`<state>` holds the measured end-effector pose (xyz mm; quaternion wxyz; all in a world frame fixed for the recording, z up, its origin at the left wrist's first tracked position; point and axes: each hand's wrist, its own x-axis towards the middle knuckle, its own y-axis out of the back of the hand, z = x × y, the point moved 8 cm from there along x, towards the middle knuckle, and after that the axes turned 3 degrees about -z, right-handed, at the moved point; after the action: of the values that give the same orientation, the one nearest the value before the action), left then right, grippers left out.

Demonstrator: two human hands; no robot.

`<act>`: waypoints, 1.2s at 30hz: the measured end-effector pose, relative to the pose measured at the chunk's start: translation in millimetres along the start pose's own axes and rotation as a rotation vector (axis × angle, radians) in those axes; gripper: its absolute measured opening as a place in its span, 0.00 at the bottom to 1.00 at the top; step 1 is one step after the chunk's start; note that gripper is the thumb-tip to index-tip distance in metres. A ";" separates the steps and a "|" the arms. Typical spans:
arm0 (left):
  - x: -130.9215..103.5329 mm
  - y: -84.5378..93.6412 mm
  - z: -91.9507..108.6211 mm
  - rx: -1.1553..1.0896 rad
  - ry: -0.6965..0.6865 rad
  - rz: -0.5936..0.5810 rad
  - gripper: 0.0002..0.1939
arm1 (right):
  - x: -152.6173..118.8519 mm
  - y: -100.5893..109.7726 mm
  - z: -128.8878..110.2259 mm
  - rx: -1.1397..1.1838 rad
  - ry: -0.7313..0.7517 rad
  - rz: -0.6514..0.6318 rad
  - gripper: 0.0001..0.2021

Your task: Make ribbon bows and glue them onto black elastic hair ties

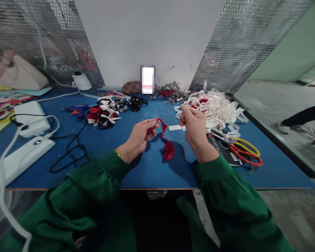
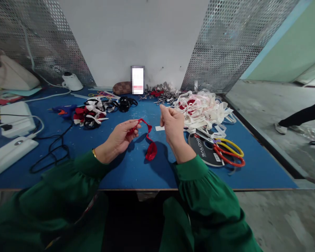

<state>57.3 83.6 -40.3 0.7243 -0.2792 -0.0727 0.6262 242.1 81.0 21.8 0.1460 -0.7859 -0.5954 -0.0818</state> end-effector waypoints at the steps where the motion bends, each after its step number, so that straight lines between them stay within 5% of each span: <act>1: -0.7 -0.5 0.0 0.000 0.005 0.001 0.03 | -0.9 -1.6 0.1 -0.012 -0.003 -0.014 0.20; 4: -2.4 -2.3 -1.0 0.003 0.015 -0.010 0.02 | -3.5 -6.7 -1.4 -0.024 0.010 -0.059 0.14; 7: -2.8 -3.2 -4.5 0.008 0.023 -0.032 0.03 | -4.4 -3.4 -5.8 -0.041 0.082 -0.019 0.21; 11: -1.8 -5.6 -13.4 0.051 0.067 -0.084 0.04 | -4.6 13.0 -14.8 -0.173 0.216 0.157 0.28; 17: -1.0 -7.2 -24.1 0.121 0.116 -0.089 0.04 | -18.4 33.5 -39.0 -0.300 0.424 0.430 0.18; 20: -3.5 -9.6 -30.1 0.183 0.134 -0.129 0.06 | -27.1 6.0 -46.6 -0.382 0.495 0.214 0.17; 23: -6.6 -15.8 -28.7 0.205 0.068 -0.221 0.07 | -39.2 -50.9 -35.2 -0.465 0.491 -0.379 0.24; 25: -7.6 -17.4 -26.3 0.200 0.041 -0.243 0.09 | -45.6 -68.3 -24.4 -0.480 0.450 -0.619 0.26; 30: -6.0 -16.7 -20.1 0.212 0.085 -0.225 0.13 | -13.8 -36.3 -2.2 -0.427 0.163 -0.466 0.16; 34: -3.9 -16.2 -9.3 0.151 0.032 -0.225 0.13 | -11.4 -37.7 11.6 -0.353 -0.011 -0.630 0.11; 36: -2.3 -12.9 -8.1 0.121 0.035 -0.199 0.14 | -11.3 -37.1 8.3 -0.353 0.001 -0.598 0.09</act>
<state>71.7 78.2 -40.1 0.7996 -0.2372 -0.0497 0.5494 203.0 82.6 15.4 -0.0225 -0.5896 -0.7760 -0.2230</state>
